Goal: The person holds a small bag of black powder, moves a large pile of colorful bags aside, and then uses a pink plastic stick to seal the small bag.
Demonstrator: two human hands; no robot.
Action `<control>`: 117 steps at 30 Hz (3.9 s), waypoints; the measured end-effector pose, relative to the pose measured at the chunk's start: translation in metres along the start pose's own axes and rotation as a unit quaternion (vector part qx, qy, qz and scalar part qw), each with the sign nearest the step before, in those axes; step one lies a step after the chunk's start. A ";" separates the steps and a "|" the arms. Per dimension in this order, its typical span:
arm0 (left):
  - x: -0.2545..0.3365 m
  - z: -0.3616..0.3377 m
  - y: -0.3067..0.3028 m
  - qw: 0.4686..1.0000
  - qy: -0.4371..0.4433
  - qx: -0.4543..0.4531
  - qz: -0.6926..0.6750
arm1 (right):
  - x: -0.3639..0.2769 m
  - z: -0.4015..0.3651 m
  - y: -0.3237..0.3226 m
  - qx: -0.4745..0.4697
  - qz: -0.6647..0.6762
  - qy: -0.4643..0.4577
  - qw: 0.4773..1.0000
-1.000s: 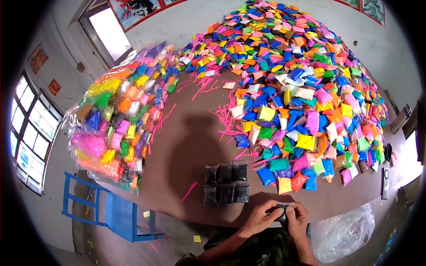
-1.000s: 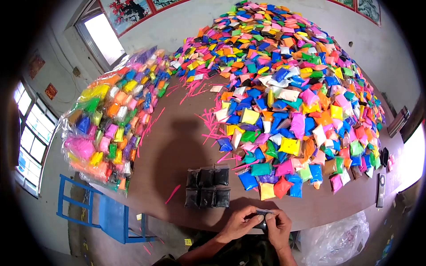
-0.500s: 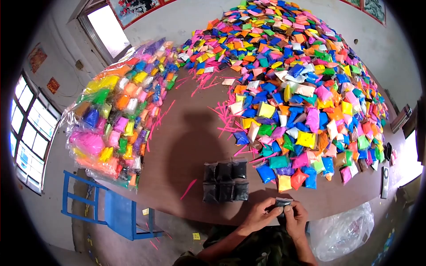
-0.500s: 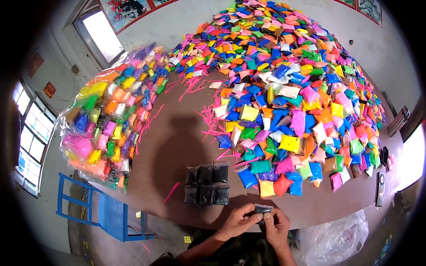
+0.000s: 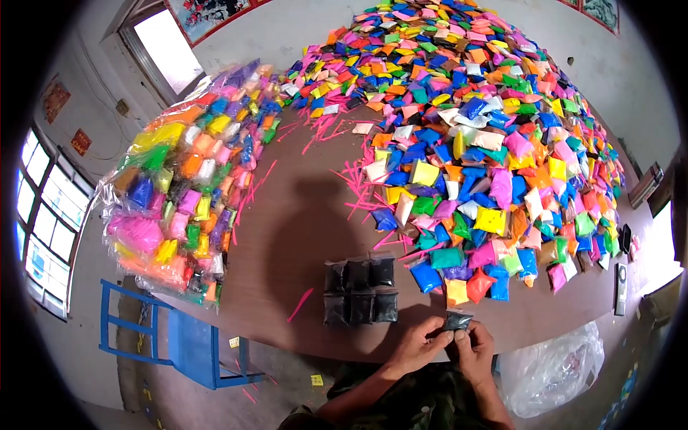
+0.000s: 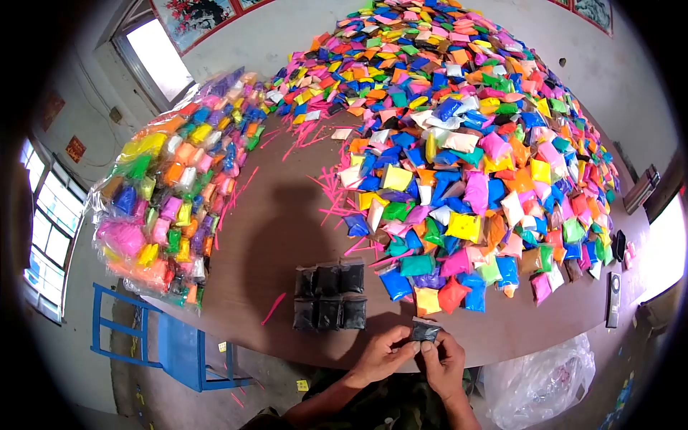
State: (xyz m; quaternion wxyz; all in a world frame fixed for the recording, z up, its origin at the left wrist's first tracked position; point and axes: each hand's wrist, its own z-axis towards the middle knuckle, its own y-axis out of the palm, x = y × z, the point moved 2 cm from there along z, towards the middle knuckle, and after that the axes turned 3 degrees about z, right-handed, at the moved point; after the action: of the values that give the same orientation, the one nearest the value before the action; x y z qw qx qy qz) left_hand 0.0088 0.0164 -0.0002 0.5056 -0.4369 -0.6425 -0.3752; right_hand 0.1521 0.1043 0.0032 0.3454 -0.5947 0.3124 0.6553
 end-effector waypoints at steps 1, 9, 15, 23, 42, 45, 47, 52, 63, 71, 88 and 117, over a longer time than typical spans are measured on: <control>0.002 0.000 0.001 1.000 -0.005 -0.002 0.011 | 0.002 -0.001 -0.001 0.003 0.000 0.005 1.000; -0.001 0.002 0.006 0.998 0.027 0.013 -0.049 | 0.000 -0.001 0.000 0.020 0.052 0.038 0.998; -0.003 0.002 0.002 1.000 0.015 0.010 0.020 | -0.004 0.002 0.001 0.016 0.018 0.031 0.999; 0.006 0.002 0.001 1.000 0.023 0.005 -0.015 | 0.004 -0.001 0.000 0.022 0.024 0.016 0.999; 0.002 0.004 0.001 0.999 0.040 0.025 -0.003 | 0.002 -0.001 0.000 -0.004 0.018 0.031 0.999; 0.003 0.003 -0.002 0.999 0.029 0.018 0.023 | -0.002 0.000 0.004 0.010 0.049 0.043 0.998; 0.000 0.003 -0.002 1.000 0.022 0.016 0.008 | 0.000 0.000 0.004 0.021 0.055 0.039 0.997; 0.009 0.003 0.003 1.000 0.013 -0.005 -0.008 | -0.001 0.001 0.003 0.059 0.096 0.028 0.993; -0.003 0.003 -0.001 0.999 0.009 0.027 0.031 | 0.001 0.002 0.002 0.014 0.027 0.019 0.999; 0.009 0.002 0.002 1.000 0.012 -0.018 0.019 | 0.003 0.003 -0.001 0.057 0.077 0.031 0.995; 0.004 0.005 0.001 1.000 0.017 0.018 -0.006 | -0.007 0.000 0.000 0.011 0.072 0.078 0.994; 0.007 0.002 -0.004 0.986 0.128 0.051 0.092 | 0.008 -0.001 0.000 -0.006 0.023 -0.025 0.999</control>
State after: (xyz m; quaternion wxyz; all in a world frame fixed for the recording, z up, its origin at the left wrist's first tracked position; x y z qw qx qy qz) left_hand 0.0035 0.0179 0.0059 0.6372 -0.4164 -0.5479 -0.3470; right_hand 0.1526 0.1042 -0.0047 0.3342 -0.5733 0.3129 0.6795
